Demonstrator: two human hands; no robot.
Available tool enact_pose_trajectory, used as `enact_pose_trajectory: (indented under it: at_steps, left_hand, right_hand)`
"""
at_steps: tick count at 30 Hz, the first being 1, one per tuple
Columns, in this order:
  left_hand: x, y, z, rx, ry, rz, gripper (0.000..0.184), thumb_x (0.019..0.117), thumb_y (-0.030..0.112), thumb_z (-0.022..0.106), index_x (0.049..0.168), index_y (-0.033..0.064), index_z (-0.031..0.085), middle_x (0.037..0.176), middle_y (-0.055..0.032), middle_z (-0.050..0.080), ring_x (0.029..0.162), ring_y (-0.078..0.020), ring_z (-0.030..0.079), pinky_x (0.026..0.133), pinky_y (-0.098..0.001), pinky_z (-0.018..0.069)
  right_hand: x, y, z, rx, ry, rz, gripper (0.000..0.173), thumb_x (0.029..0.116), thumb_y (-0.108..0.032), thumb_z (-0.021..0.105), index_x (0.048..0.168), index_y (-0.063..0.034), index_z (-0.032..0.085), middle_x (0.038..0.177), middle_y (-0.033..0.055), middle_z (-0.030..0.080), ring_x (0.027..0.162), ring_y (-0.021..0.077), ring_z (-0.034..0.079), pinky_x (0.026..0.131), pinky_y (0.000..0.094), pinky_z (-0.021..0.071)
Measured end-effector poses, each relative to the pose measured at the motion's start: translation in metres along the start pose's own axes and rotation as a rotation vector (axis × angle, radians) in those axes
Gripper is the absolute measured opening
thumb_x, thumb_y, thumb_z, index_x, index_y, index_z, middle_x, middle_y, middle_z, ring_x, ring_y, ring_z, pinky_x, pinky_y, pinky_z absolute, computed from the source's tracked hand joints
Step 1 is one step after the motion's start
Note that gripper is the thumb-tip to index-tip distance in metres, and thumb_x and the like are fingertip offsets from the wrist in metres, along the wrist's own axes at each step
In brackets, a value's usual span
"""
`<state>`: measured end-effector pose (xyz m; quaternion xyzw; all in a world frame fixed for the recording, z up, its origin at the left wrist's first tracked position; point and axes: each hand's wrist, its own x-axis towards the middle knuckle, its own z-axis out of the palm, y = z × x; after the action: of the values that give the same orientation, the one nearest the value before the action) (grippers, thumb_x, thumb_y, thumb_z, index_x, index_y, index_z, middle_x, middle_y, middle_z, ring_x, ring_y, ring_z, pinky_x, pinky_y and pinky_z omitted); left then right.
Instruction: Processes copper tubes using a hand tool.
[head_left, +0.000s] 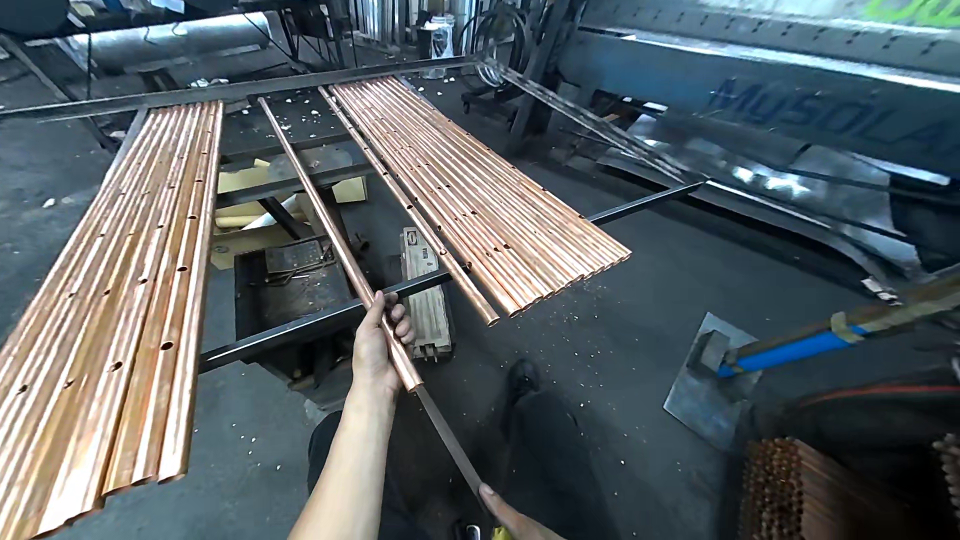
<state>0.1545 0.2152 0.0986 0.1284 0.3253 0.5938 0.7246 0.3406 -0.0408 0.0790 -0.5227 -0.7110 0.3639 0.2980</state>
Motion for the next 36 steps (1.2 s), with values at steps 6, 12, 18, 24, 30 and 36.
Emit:
enact_pose_trajectory:
  at_steps: [6,12,18,24,30,36]
  left_hand:
    - [-0.002,-0.005,0.006,-0.018,0.027,0.043,0.027,0.1095,0.036,0.046,0.094,0.0149,0.054,0.059,0.0069,0.041,0.039,-0.0012,0.038,0.037,-0.0132,0.0364]
    - [-0.006,-0.007,0.013,-0.060,0.085,0.006,0.026,0.1072,0.034,0.043,0.093,0.0149,0.053,0.064,0.0032,0.048,0.045,-0.0056,0.046,0.042,-0.0172,0.0426]
    - [0.000,-0.013,0.015,-0.102,-0.055,-0.083,0.013,0.1065,0.022,0.048,0.098,0.0153,0.055,0.063,0.0054,0.046,0.043,-0.0023,0.044,0.039,-0.0143,0.0413]
    - [0.004,-0.015,0.016,-0.019,0.038,-0.017,0.021,0.1105,0.029,0.045,0.097,0.0145,0.053,0.062,0.0061,0.046,0.041,-0.0012,0.043,0.038,-0.0139,0.0407]
    - [0.004,-0.016,0.023,0.074,0.130,-0.007,0.021,0.1097,0.031,0.048,0.099,0.0132,0.051,0.060,0.0058,0.043,0.039,-0.0019,0.039,0.036,-0.0150,0.0382]
    - [-0.008,-0.025,0.037,0.105,0.284,0.018,0.024,0.1069,0.035,0.055,0.097,0.0132,0.052,0.056,0.0051,0.038,0.038,-0.0047,0.037,0.036,-0.0180,0.0369]
  right_hand:
    - [0.023,-0.005,0.002,-0.009,0.010,0.006,0.047,0.1076,-0.021,0.050,0.152,-0.0067,0.051,0.114,0.0182,0.073,0.092,0.0244,0.073,0.084,0.0424,0.0610]
    - [0.014,-0.015,0.001,0.071,0.013,0.041,0.044,0.1090,-0.018,0.045,0.149,-0.0011,0.052,0.103,0.0177,0.073,0.077,0.0213,0.070,0.074,0.0402,0.0609]
    - [0.043,-0.014,0.000,0.014,0.112,0.020,0.043,0.1059,-0.015,0.051,0.148,-0.0070,0.055,0.095,0.0088,0.074,0.068,0.0119,0.065,0.066,0.0313,0.0589]
    - [0.011,-0.016,-0.005,0.038,0.059,0.067,0.042,0.1062,-0.014,0.052,0.146,-0.0019,0.056,0.098,0.0141,0.074,0.073,0.0166,0.069,0.071,0.0358,0.0607]
    - [0.034,-0.007,0.004,-0.014,0.122,0.033,0.045,0.1055,-0.017,0.053,0.150,-0.0083,0.054,0.102,0.0070,0.074,0.070,0.0080,0.065,0.068,0.0273,0.0593]
    - [0.023,-0.010,-0.004,-0.093,0.136,0.052,0.043,0.1037,-0.016,0.054,0.145,-0.0072,0.059,0.094,0.0065,0.074,0.067,0.0099,0.065,0.063,0.0302,0.0588]
